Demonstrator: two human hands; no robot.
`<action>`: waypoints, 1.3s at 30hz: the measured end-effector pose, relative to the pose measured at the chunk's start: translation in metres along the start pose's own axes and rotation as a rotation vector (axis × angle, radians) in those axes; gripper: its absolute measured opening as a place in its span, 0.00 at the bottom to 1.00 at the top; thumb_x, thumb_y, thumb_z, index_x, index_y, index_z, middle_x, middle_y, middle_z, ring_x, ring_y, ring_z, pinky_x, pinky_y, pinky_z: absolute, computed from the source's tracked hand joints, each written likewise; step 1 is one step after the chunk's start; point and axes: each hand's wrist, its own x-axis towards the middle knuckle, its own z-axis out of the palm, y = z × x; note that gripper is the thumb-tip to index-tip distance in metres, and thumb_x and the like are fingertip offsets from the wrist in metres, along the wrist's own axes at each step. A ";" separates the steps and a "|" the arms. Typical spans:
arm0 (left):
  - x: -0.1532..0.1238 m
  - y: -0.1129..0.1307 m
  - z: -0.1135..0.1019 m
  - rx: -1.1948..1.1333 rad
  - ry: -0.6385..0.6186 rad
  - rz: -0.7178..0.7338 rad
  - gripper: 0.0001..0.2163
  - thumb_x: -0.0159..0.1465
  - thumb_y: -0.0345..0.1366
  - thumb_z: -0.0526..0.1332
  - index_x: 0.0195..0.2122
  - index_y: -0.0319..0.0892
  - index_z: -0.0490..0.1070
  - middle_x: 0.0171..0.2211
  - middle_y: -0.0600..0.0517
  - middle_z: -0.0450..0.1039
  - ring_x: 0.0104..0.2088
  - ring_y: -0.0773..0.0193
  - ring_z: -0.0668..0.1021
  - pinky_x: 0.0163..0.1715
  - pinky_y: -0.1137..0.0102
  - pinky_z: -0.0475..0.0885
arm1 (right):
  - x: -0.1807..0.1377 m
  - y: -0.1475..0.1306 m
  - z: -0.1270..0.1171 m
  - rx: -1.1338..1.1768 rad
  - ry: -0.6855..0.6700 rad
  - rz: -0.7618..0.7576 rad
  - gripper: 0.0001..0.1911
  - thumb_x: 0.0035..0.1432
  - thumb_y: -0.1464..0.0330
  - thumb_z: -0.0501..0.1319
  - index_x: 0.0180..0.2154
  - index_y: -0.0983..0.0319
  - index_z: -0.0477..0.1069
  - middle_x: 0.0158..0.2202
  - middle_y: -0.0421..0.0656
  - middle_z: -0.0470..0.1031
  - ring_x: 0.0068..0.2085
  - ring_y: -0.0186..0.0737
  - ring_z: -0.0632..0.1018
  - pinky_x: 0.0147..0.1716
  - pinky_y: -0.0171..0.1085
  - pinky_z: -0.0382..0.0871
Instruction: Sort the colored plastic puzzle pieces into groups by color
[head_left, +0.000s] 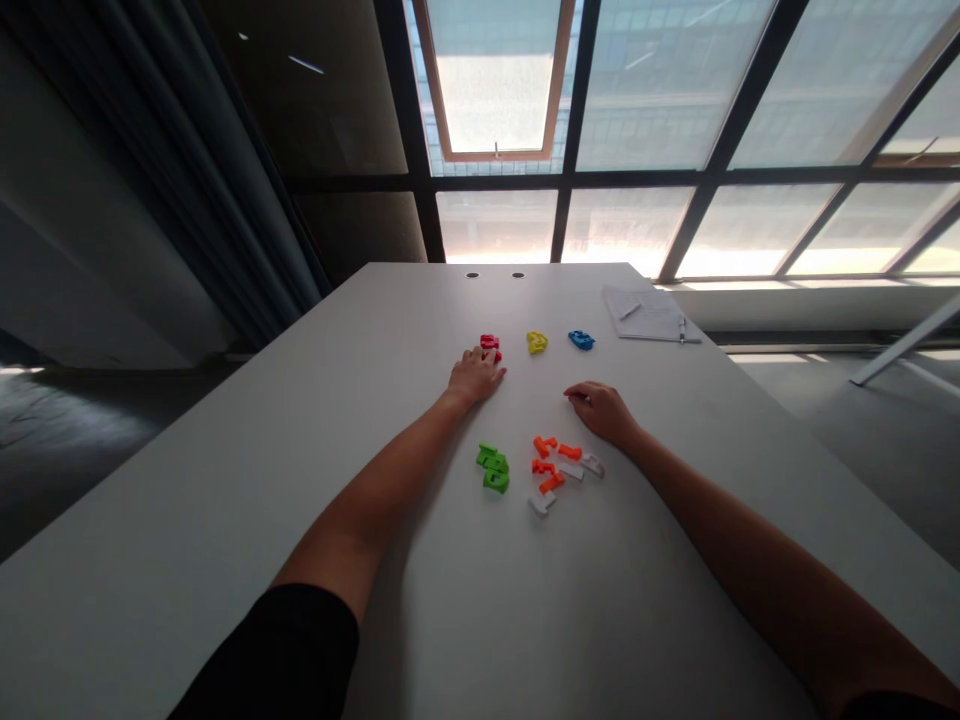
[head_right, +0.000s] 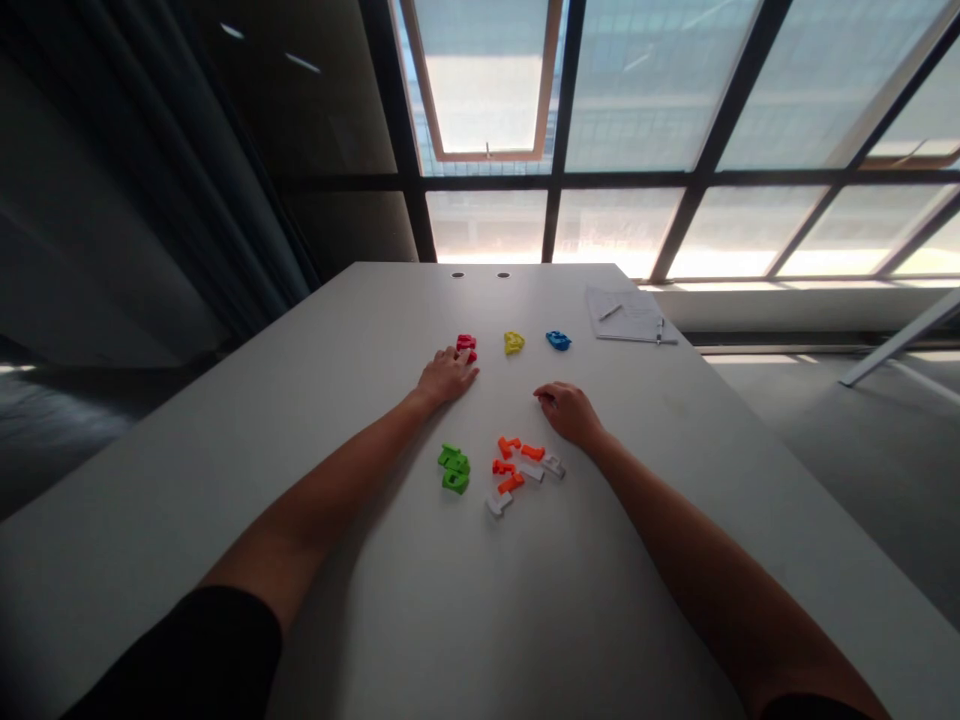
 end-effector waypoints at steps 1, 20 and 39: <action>0.001 0.000 0.000 0.001 -0.008 -0.013 0.32 0.84 0.53 0.55 0.83 0.43 0.65 0.76 0.32 0.69 0.73 0.36 0.73 0.69 0.49 0.75 | 0.000 0.000 0.000 -0.002 -0.001 0.000 0.13 0.71 0.76 0.68 0.46 0.57 0.91 0.45 0.47 0.91 0.42 0.47 0.88 0.52 0.41 0.81; -0.024 0.007 0.004 -0.003 0.121 -0.037 0.23 0.85 0.46 0.55 0.74 0.44 0.75 0.72 0.36 0.75 0.68 0.41 0.77 0.66 0.53 0.77 | -0.001 -0.003 0.000 0.002 -0.009 0.011 0.14 0.70 0.76 0.67 0.47 0.57 0.91 0.46 0.47 0.92 0.45 0.48 0.89 0.54 0.42 0.82; -0.019 0.005 0.006 -0.054 0.095 -0.028 0.25 0.84 0.48 0.55 0.77 0.48 0.73 0.76 0.38 0.73 0.70 0.39 0.75 0.68 0.46 0.76 | -0.002 -0.001 0.002 0.003 0.013 0.007 0.14 0.68 0.77 0.68 0.45 0.57 0.91 0.45 0.47 0.91 0.45 0.50 0.90 0.53 0.43 0.83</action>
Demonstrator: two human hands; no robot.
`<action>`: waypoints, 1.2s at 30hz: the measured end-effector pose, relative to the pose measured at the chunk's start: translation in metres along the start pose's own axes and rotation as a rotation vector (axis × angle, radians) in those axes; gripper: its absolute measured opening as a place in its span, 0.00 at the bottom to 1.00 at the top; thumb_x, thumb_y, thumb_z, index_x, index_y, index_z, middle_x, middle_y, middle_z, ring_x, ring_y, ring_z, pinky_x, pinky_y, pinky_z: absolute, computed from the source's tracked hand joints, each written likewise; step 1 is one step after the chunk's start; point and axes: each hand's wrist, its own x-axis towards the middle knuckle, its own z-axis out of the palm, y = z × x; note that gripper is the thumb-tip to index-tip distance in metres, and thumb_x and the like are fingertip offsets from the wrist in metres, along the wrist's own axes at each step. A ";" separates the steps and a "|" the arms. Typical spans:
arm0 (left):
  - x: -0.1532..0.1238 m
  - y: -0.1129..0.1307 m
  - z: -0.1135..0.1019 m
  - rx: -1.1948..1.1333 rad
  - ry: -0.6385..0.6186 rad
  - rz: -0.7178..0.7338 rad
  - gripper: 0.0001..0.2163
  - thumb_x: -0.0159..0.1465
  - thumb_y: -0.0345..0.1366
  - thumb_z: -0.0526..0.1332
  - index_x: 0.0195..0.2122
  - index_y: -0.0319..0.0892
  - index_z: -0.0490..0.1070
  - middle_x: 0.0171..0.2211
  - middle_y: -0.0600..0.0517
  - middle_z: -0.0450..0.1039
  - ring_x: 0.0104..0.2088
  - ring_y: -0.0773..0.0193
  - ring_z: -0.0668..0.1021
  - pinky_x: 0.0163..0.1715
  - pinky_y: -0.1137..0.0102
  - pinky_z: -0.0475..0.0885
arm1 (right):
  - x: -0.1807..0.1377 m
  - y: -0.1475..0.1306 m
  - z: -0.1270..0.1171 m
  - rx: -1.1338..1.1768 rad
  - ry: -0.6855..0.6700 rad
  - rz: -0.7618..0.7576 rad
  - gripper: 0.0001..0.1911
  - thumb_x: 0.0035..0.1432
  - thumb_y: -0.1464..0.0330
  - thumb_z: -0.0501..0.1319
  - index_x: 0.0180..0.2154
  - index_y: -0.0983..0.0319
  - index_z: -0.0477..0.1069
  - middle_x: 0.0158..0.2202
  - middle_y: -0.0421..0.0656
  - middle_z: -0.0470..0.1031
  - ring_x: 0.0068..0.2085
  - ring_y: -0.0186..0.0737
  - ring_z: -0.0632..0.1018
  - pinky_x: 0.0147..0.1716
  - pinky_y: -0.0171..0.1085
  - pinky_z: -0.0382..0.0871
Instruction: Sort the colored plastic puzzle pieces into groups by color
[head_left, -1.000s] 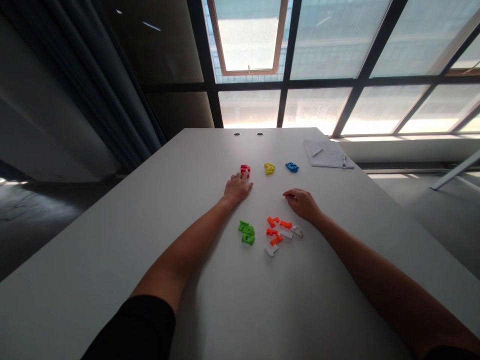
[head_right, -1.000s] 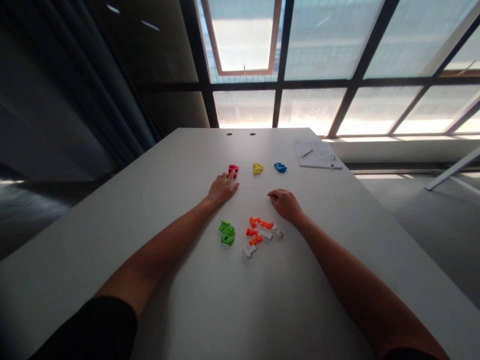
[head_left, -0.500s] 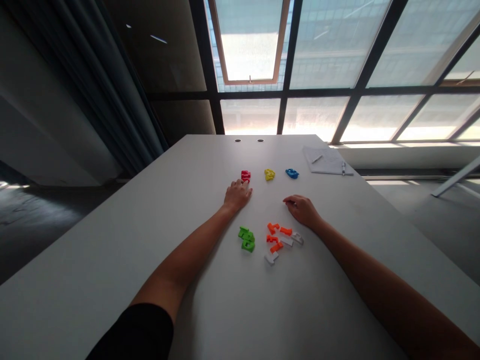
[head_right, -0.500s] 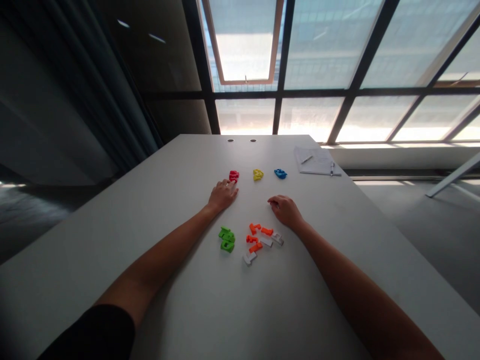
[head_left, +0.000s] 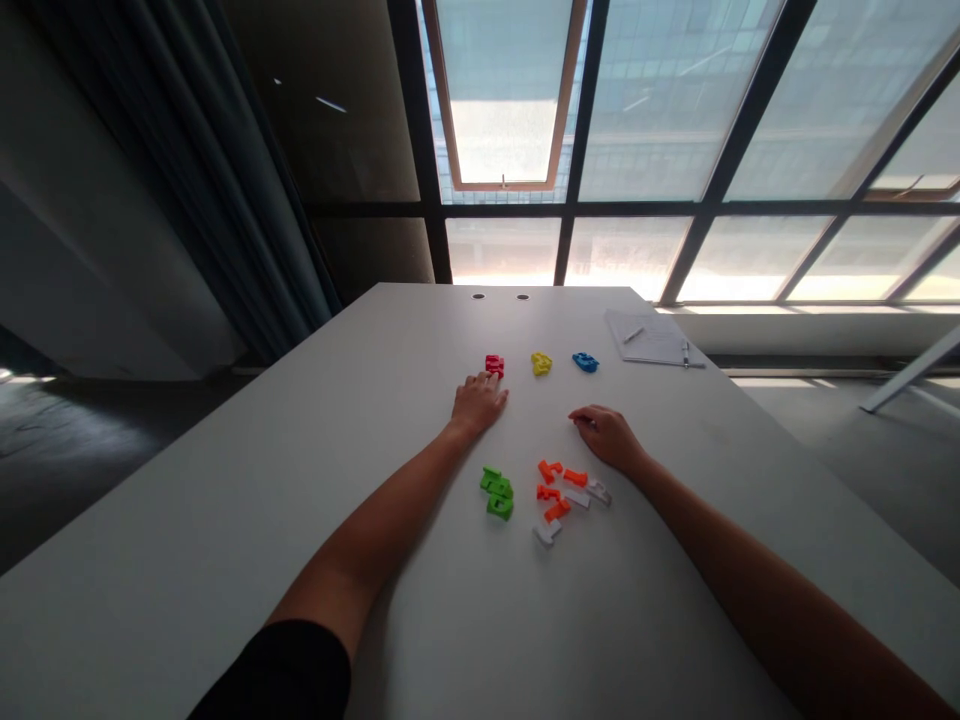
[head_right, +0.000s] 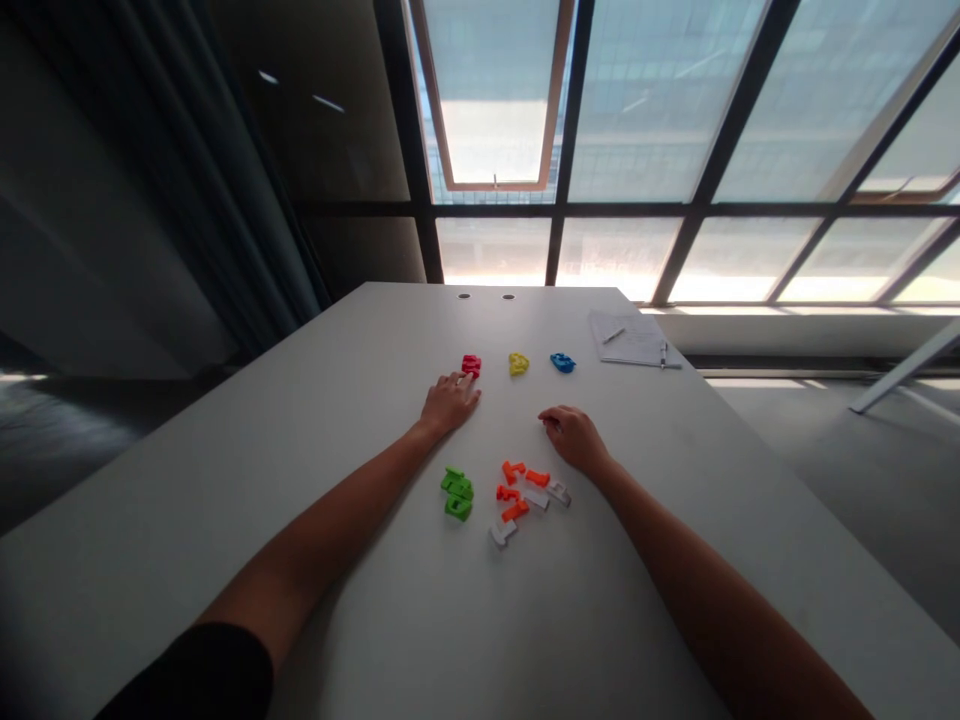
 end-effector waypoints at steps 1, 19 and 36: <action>0.001 0.000 0.000 -0.003 -0.002 -0.003 0.25 0.84 0.48 0.55 0.77 0.48 0.73 0.77 0.38 0.73 0.71 0.38 0.75 0.68 0.46 0.76 | 0.000 0.000 0.000 0.001 0.001 -0.003 0.14 0.68 0.77 0.68 0.45 0.57 0.91 0.45 0.47 0.91 0.45 0.50 0.90 0.53 0.43 0.82; 0.010 -0.003 0.005 -0.048 -0.020 -0.045 0.32 0.82 0.53 0.56 0.84 0.48 0.64 0.79 0.34 0.67 0.74 0.36 0.72 0.71 0.46 0.72 | 0.000 -0.004 -0.004 -0.023 0.004 0.010 0.13 0.70 0.76 0.68 0.45 0.56 0.90 0.44 0.46 0.91 0.43 0.48 0.89 0.52 0.43 0.83; -0.002 -0.006 0.000 -0.012 -0.012 0.002 0.22 0.83 0.47 0.56 0.71 0.46 0.79 0.73 0.36 0.75 0.70 0.40 0.76 0.69 0.48 0.76 | -0.001 -0.007 -0.003 -0.042 0.001 -0.008 0.14 0.69 0.78 0.67 0.45 0.56 0.90 0.46 0.47 0.92 0.47 0.51 0.90 0.55 0.45 0.83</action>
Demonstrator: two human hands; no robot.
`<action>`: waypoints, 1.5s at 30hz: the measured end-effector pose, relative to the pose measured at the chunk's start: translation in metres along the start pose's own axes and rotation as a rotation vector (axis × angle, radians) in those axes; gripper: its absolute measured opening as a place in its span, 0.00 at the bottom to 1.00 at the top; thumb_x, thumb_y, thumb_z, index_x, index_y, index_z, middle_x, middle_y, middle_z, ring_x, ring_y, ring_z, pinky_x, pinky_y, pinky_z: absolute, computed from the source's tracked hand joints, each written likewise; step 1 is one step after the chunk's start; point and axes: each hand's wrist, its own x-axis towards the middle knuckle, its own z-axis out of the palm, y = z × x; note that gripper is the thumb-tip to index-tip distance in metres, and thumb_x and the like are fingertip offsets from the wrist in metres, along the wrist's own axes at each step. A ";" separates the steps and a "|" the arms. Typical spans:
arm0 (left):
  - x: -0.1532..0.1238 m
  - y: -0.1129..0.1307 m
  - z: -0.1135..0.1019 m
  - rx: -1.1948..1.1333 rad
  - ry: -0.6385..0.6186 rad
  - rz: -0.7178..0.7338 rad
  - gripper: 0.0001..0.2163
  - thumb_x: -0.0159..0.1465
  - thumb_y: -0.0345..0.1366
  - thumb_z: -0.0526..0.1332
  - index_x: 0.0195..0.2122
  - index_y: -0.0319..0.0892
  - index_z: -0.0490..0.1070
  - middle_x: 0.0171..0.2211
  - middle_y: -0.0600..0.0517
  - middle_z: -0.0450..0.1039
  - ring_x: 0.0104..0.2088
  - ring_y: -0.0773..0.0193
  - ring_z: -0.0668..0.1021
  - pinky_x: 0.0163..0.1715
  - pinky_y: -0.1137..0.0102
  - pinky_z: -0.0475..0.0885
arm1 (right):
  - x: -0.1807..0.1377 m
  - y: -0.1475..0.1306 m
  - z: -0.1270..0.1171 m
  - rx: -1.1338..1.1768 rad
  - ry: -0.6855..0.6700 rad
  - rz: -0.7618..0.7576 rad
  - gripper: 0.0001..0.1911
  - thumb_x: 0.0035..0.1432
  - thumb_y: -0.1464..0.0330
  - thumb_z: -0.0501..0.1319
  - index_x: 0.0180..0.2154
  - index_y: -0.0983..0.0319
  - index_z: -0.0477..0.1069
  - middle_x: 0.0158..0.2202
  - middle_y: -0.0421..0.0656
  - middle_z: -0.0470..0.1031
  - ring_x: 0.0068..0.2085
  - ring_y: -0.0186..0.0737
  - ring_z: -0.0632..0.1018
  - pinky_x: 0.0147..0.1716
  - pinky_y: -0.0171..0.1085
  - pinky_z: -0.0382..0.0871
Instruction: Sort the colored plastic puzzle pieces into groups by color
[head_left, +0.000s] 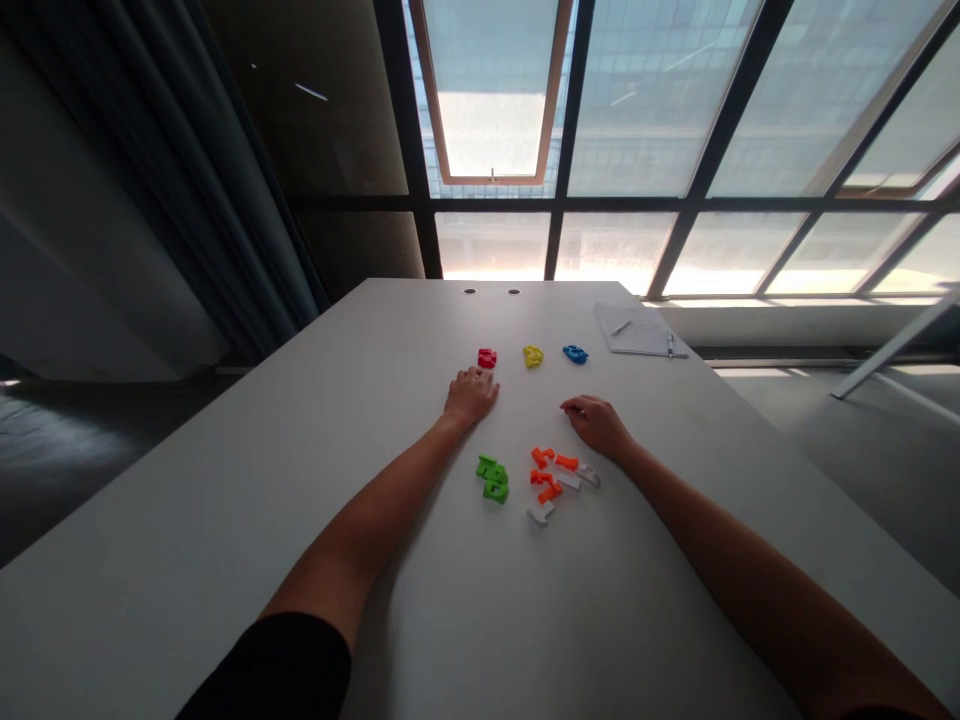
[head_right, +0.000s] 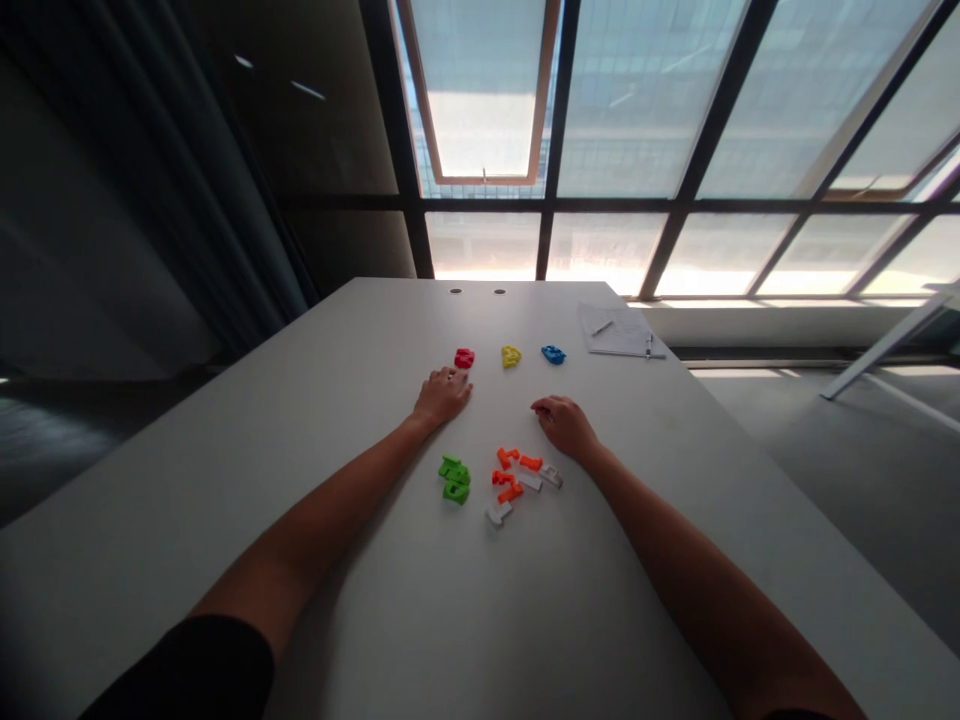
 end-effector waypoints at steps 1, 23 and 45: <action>-0.005 -0.003 0.000 -0.002 -0.001 0.034 0.21 0.83 0.45 0.57 0.70 0.46 0.80 0.71 0.36 0.76 0.69 0.41 0.77 0.69 0.48 0.76 | 0.000 0.000 0.000 -0.003 -0.002 -0.001 0.15 0.69 0.78 0.67 0.45 0.56 0.90 0.46 0.47 0.92 0.47 0.51 0.90 0.55 0.45 0.83; -0.131 -0.070 -0.026 -0.184 0.044 0.343 0.17 0.80 0.43 0.59 0.57 0.52 0.89 0.56 0.46 0.87 0.55 0.49 0.86 0.57 0.58 0.84 | -0.003 -0.170 0.010 -0.093 -0.507 -0.662 0.19 0.80 0.75 0.66 0.64 0.55 0.86 0.67 0.49 0.87 0.65 0.52 0.83 0.65 0.49 0.75; -0.130 -0.076 -0.021 -0.230 0.045 0.348 0.17 0.80 0.43 0.60 0.59 0.52 0.88 0.57 0.46 0.85 0.55 0.51 0.86 0.54 0.61 0.84 | 0.039 -0.030 0.009 -0.008 -0.172 -0.101 0.11 0.68 0.80 0.72 0.45 0.61 0.90 0.46 0.48 0.88 0.41 0.42 0.86 0.49 0.38 0.81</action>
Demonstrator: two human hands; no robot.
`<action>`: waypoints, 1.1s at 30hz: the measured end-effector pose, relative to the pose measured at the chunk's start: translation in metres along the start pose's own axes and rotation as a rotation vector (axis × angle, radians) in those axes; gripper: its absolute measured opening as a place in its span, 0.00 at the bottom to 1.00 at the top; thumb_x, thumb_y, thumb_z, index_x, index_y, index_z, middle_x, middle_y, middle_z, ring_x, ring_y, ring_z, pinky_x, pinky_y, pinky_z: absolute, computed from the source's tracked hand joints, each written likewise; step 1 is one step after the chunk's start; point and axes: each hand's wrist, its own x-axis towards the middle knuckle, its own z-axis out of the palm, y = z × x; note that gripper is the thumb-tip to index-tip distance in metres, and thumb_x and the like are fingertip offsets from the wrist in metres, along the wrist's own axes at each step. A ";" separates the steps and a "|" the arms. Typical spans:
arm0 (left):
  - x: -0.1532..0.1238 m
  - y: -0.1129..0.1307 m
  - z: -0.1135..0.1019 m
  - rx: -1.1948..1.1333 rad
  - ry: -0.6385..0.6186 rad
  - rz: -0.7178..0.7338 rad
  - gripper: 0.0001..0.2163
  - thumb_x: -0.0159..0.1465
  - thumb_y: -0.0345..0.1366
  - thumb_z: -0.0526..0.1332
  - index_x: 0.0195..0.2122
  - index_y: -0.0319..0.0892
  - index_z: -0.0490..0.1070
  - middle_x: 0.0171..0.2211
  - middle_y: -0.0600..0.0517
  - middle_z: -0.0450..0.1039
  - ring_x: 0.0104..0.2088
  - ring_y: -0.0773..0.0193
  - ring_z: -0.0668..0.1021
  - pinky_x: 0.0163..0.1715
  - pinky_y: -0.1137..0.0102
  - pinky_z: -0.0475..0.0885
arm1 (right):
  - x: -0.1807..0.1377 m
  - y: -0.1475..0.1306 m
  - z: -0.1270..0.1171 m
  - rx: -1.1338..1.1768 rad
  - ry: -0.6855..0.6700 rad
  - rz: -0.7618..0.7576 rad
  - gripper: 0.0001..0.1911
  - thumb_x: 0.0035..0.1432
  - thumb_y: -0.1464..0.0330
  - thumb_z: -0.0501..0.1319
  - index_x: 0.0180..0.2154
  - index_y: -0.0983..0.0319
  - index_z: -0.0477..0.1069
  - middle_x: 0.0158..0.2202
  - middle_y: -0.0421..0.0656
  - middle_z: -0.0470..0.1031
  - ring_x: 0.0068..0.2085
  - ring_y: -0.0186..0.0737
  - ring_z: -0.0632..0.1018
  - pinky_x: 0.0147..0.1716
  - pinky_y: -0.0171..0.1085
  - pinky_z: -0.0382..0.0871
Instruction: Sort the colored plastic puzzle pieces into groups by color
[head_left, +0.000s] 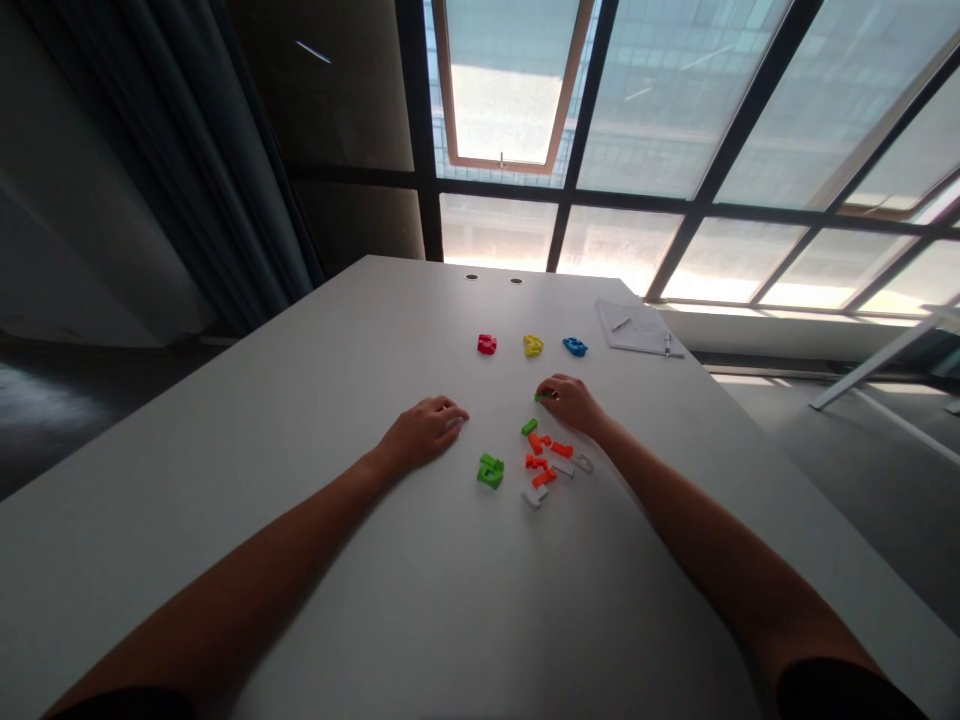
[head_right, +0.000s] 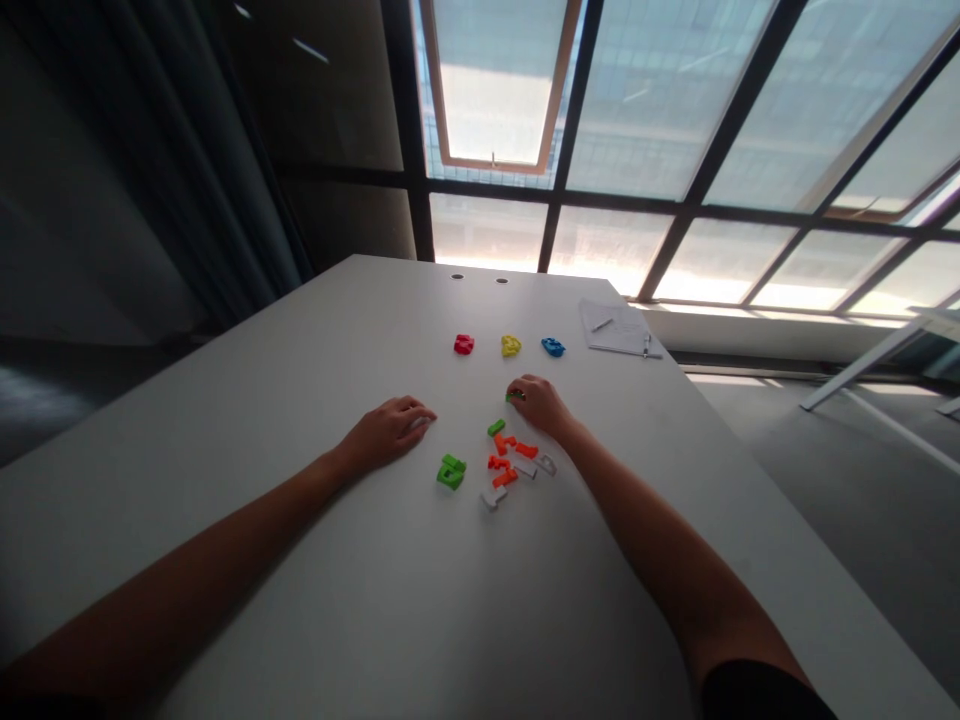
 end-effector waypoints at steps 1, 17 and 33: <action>0.000 0.000 0.000 0.003 -0.001 -0.002 0.17 0.80 0.43 0.60 0.59 0.52 0.88 0.57 0.45 0.85 0.55 0.50 0.86 0.54 0.61 0.84 | -0.002 -0.001 0.002 0.012 0.003 -0.011 0.12 0.68 0.80 0.71 0.46 0.61 0.90 0.47 0.49 0.88 0.41 0.42 0.86 0.49 0.39 0.81; 0.001 0.001 0.000 0.031 -0.007 -0.005 0.18 0.80 0.44 0.58 0.59 0.52 0.87 0.57 0.45 0.85 0.55 0.50 0.85 0.54 0.59 0.85 | -0.011 0.007 -0.002 0.081 -0.009 -0.174 0.08 0.72 0.74 0.72 0.44 0.58 0.91 0.46 0.49 0.89 0.38 0.43 0.88 0.47 0.41 0.87; 0.000 0.004 0.000 0.028 0.000 0.001 0.17 0.80 0.42 0.59 0.60 0.53 0.87 0.57 0.45 0.84 0.55 0.51 0.85 0.55 0.60 0.85 | 0.088 -0.069 0.017 -0.282 -0.257 -0.094 0.14 0.79 0.76 0.67 0.54 0.59 0.91 0.61 0.52 0.87 0.55 0.49 0.88 0.54 0.38 0.79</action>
